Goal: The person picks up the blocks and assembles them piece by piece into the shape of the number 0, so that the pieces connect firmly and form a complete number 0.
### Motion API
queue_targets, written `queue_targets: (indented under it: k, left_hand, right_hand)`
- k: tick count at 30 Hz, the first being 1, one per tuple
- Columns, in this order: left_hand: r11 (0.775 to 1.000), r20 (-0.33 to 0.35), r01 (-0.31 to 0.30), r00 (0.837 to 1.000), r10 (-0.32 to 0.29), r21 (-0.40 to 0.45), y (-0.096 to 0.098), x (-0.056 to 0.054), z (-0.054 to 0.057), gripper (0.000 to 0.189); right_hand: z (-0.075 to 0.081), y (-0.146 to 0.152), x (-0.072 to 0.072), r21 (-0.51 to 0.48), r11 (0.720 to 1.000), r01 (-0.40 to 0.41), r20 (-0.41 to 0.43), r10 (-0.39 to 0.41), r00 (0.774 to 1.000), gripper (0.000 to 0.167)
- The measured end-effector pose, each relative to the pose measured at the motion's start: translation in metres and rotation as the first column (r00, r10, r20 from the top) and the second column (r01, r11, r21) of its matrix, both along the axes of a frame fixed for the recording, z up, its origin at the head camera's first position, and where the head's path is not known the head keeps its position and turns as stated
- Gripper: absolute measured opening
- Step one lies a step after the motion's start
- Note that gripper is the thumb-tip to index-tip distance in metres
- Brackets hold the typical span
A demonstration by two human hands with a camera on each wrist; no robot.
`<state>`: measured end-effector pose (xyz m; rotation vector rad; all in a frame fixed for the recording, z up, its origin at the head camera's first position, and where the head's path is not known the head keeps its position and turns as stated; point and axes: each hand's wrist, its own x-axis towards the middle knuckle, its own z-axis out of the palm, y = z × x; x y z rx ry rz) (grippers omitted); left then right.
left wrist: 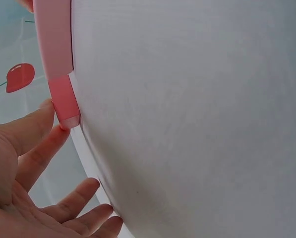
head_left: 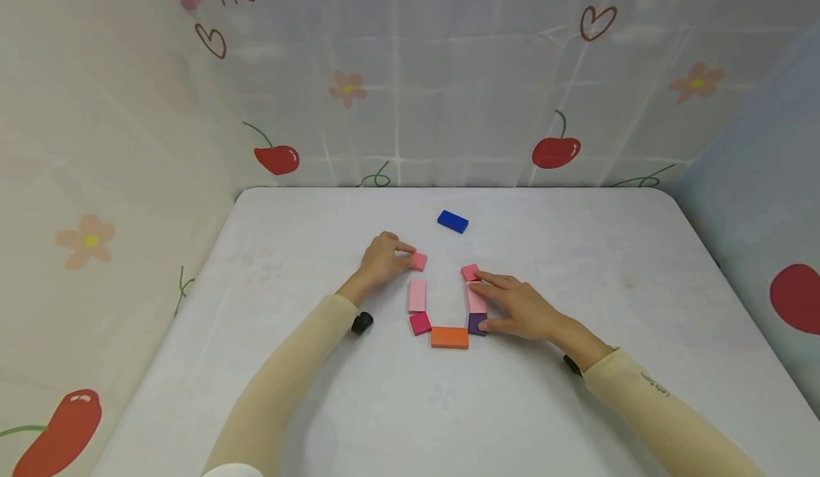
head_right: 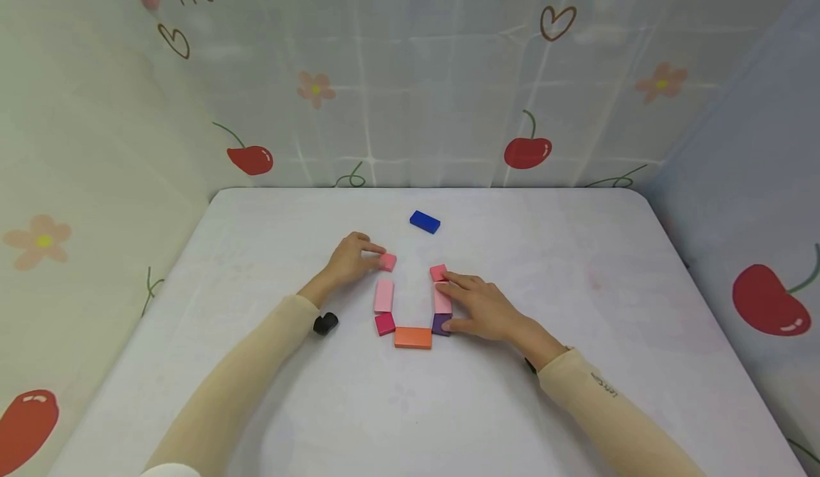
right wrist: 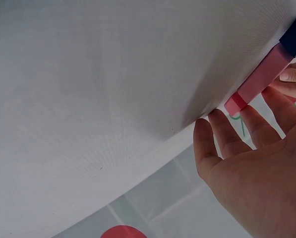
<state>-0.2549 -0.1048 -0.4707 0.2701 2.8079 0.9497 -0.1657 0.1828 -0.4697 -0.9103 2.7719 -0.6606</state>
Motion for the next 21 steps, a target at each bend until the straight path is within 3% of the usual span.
queue_targets:
  k: [7,21]
  left_hand:
    - [0.999,-0.019,0.037,0.999,-0.037,-0.013,0.0014,0.0061,0.0019,0.025]
    - [0.999,0.0,0.039,0.999,-0.039,-0.021,0.0037,0.0109,0.0,0.027]
  right_hand:
    - [0.0009,0.0006,-0.0003,-0.003,1.0,-0.003,0.002,0.003,1.0,0.071]
    - [0.0013,0.0012,-0.001,-0.014,1.0,-0.008,-0.001,0.008,1.0,0.07]
